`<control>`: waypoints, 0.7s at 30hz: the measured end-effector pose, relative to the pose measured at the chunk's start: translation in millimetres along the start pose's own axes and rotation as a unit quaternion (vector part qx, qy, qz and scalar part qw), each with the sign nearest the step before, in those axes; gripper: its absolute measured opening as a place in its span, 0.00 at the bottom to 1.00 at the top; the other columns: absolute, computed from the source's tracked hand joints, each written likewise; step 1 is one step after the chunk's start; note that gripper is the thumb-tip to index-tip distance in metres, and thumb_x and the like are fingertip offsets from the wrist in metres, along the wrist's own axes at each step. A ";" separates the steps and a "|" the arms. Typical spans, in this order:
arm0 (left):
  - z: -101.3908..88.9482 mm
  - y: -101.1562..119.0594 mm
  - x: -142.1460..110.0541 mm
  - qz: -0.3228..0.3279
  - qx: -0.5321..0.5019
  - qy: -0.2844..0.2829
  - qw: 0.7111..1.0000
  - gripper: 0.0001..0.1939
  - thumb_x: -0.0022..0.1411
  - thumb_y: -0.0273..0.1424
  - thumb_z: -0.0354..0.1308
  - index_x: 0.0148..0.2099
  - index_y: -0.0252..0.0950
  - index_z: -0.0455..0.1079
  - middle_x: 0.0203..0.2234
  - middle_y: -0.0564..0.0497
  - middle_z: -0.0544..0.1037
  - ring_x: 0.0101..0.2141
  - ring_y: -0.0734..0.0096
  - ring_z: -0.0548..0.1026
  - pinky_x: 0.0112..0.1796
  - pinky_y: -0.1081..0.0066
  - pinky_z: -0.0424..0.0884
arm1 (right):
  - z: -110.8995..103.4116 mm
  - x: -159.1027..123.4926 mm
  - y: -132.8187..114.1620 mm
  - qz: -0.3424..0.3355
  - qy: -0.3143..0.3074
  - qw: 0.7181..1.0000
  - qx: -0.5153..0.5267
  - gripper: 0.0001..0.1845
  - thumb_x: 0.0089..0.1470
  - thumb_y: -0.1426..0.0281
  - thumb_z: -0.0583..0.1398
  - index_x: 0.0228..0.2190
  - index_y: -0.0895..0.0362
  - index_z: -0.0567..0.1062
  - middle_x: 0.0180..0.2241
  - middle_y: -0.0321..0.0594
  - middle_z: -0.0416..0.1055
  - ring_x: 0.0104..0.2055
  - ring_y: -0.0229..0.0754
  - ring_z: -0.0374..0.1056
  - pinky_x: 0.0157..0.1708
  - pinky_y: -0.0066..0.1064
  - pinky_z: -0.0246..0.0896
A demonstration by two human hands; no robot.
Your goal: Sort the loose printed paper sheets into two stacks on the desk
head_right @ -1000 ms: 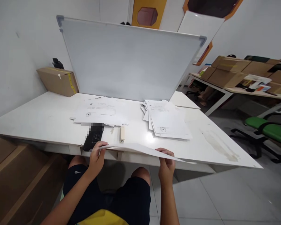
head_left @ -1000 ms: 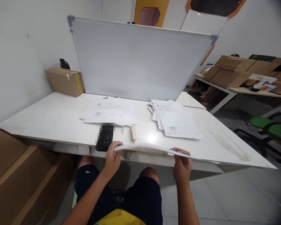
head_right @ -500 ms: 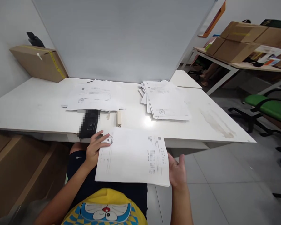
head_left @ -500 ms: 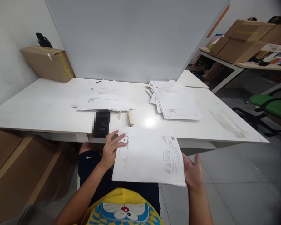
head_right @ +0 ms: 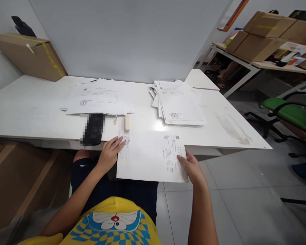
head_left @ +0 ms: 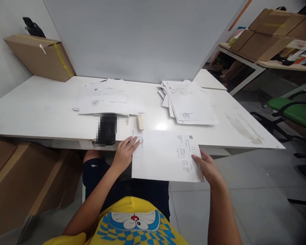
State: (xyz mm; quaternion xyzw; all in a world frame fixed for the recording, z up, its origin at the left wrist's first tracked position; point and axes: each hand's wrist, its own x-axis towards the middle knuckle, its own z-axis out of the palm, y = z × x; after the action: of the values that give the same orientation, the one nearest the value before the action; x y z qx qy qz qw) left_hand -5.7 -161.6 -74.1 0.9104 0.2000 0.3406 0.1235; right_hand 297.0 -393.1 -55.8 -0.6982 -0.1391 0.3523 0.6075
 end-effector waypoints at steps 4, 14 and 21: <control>-5.4 3.6 17.3 0.004 -0.002 0.007 1.000 0.33 0.63 0.14 0.41 0.65 0.41 0.66 0.60 0.46 0.73 0.61 0.58 0.69 0.55 0.54 0.68 | -7.8 9.7 -4.9 0.012 0.011 1.000 -0.021 0.31 0.40 0.61 0.72 0.49 0.53 0.77 0.44 0.43 0.80 0.41 0.49 0.78 0.39 0.37 0.75; 14.4 -12.6 60.0 0.045 -0.006 -0.008 0.999 0.36 0.59 0.11 0.42 0.66 0.37 0.63 0.62 0.47 0.70 0.65 0.57 0.64 0.58 0.51 0.70 | -7.0 6.1 -12.2 0.005 -0.008 0.999 -0.048 0.30 0.44 0.58 0.70 0.49 0.52 0.76 0.48 0.44 0.79 0.46 0.51 0.77 0.43 0.40 0.76; 13.0 -12.6 60.7 0.027 0.013 -0.033 0.999 0.33 0.60 0.11 0.45 0.60 0.41 0.70 0.58 0.51 0.75 0.62 0.57 0.69 0.52 0.50 0.74 | -9.2 0.0 -24.7 -0.023 0.040 0.996 -0.073 0.33 0.42 0.57 0.71 0.51 0.52 0.75 0.48 0.43 0.79 0.45 0.51 0.77 0.39 0.37 0.77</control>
State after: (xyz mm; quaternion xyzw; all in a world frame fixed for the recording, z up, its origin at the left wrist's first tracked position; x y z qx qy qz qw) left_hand 41.2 -124.3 -53.5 0.9276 0.1751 0.3115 0.1091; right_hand 308.9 -394.5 -32.3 -0.7505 -0.1563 0.2992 0.5682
